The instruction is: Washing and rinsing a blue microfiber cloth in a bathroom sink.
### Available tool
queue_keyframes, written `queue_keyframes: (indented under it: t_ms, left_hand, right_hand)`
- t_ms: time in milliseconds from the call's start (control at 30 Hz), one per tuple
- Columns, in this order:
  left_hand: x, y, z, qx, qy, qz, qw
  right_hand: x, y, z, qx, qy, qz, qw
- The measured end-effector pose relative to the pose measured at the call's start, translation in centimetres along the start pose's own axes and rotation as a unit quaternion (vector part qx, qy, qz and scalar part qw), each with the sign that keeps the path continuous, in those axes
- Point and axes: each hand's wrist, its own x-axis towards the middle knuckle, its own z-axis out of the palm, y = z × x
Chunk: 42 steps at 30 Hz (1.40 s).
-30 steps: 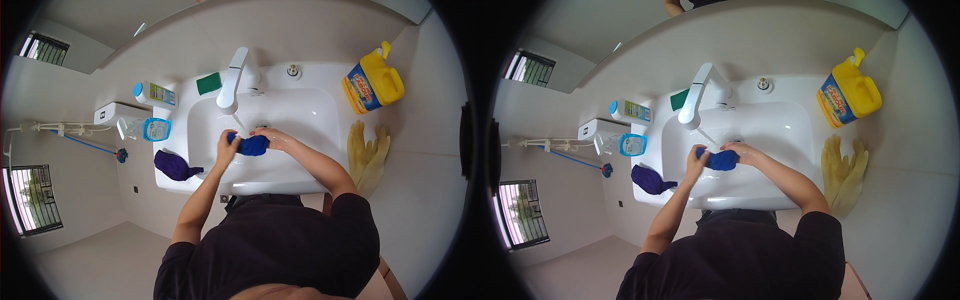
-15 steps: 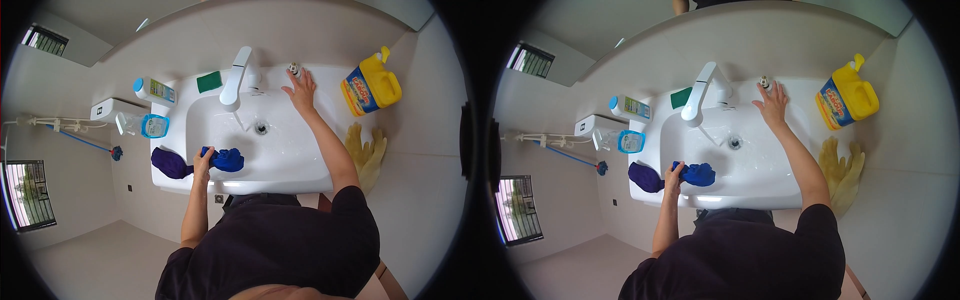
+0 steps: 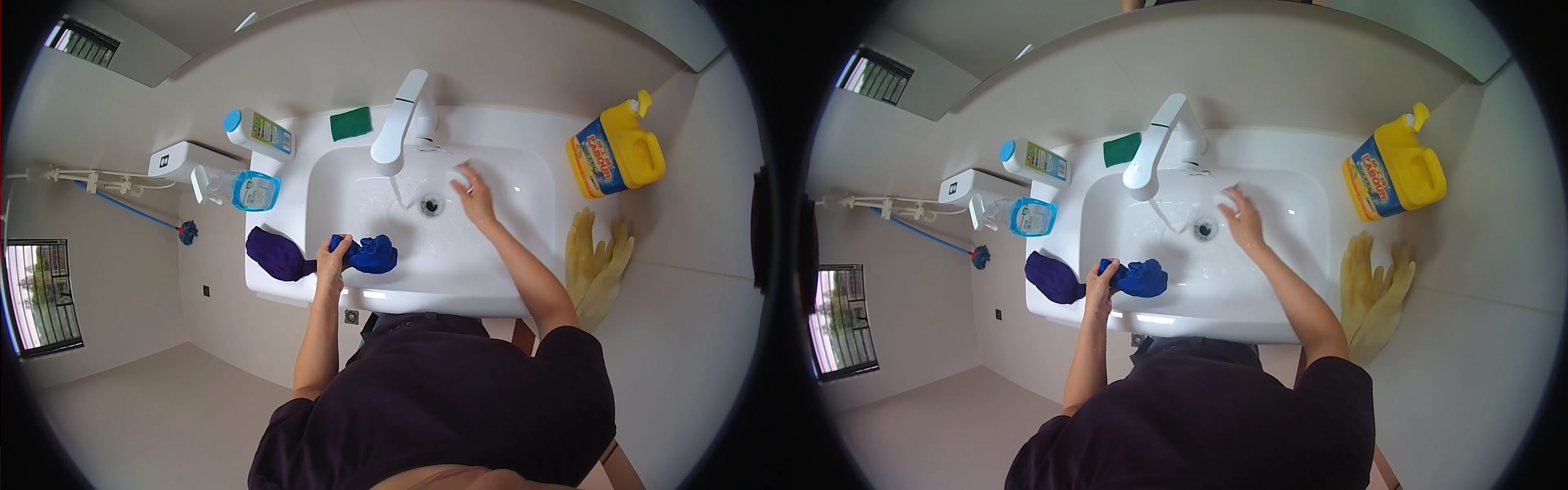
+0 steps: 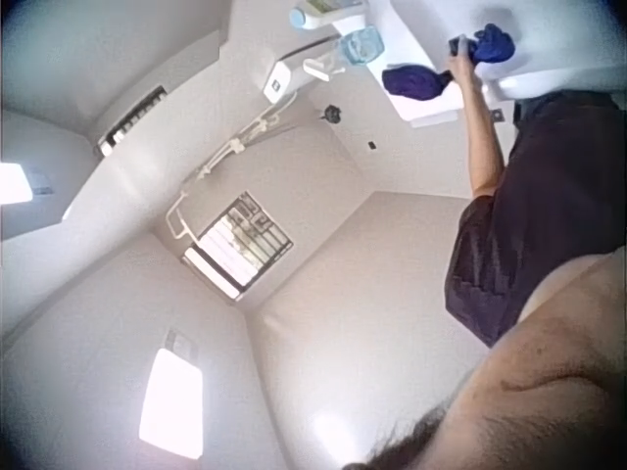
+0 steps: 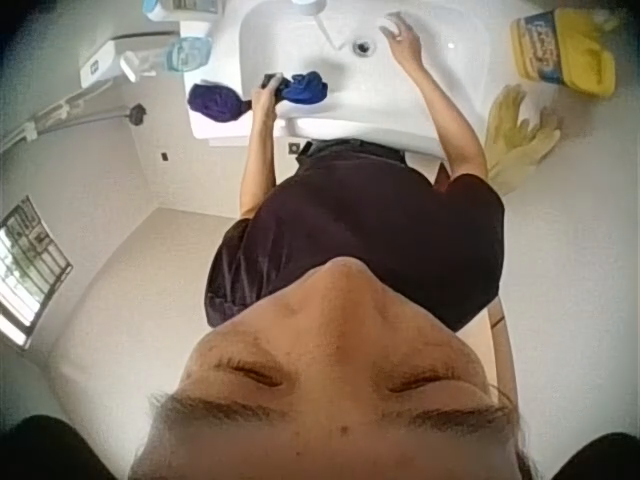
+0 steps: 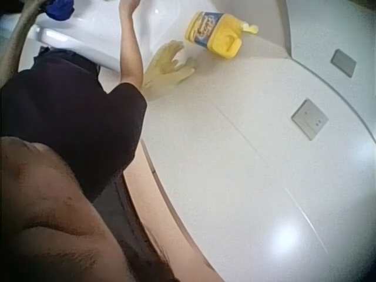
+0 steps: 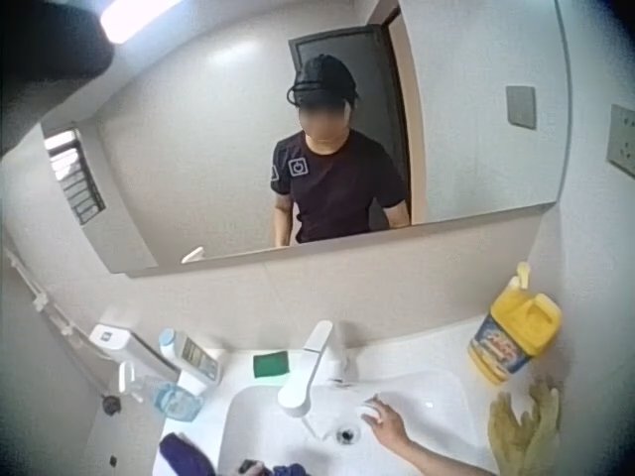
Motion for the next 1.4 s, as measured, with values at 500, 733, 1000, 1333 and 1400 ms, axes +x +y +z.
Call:
queue_keyframes:
  t_ms: [500, 733, 1000, 1333, 1400]
  left_hand:
    - [0.0, -0.4, 0.4, 0.005, -0.010, 0.003, 1.000]
    - [-0.7, -0.1, 0.9, 0.018, 0.000, -0.014, 1.000]
    - [-0.5, 2.0, 4.5, 0.018, -0.062, 0.032, 0.997]
    - [1.4, 5.3, 10.4, -0.003, -0.208, 0.083, 0.975]
    - [2.4, 5.4, 11.0, 0.057, -0.181, 0.127, 0.974]
  right_hand:
    - [-1.0, 0.6, 5.5, -0.298, -0.176, 0.156, 0.925]
    - [-0.2, 1.6, 5.7, -0.249, -0.191, 0.174, 0.933]
    - [-1.3, 2.4, 5.2, -0.197, -0.164, 0.129, 0.958]
    - [-2.3, -6.7, 2.2, 0.456, -0.323, 0.347, 0.753]
    - [-2.4, -5.7, 1.5, 0.420, -0.309, 0.345, 0.780]
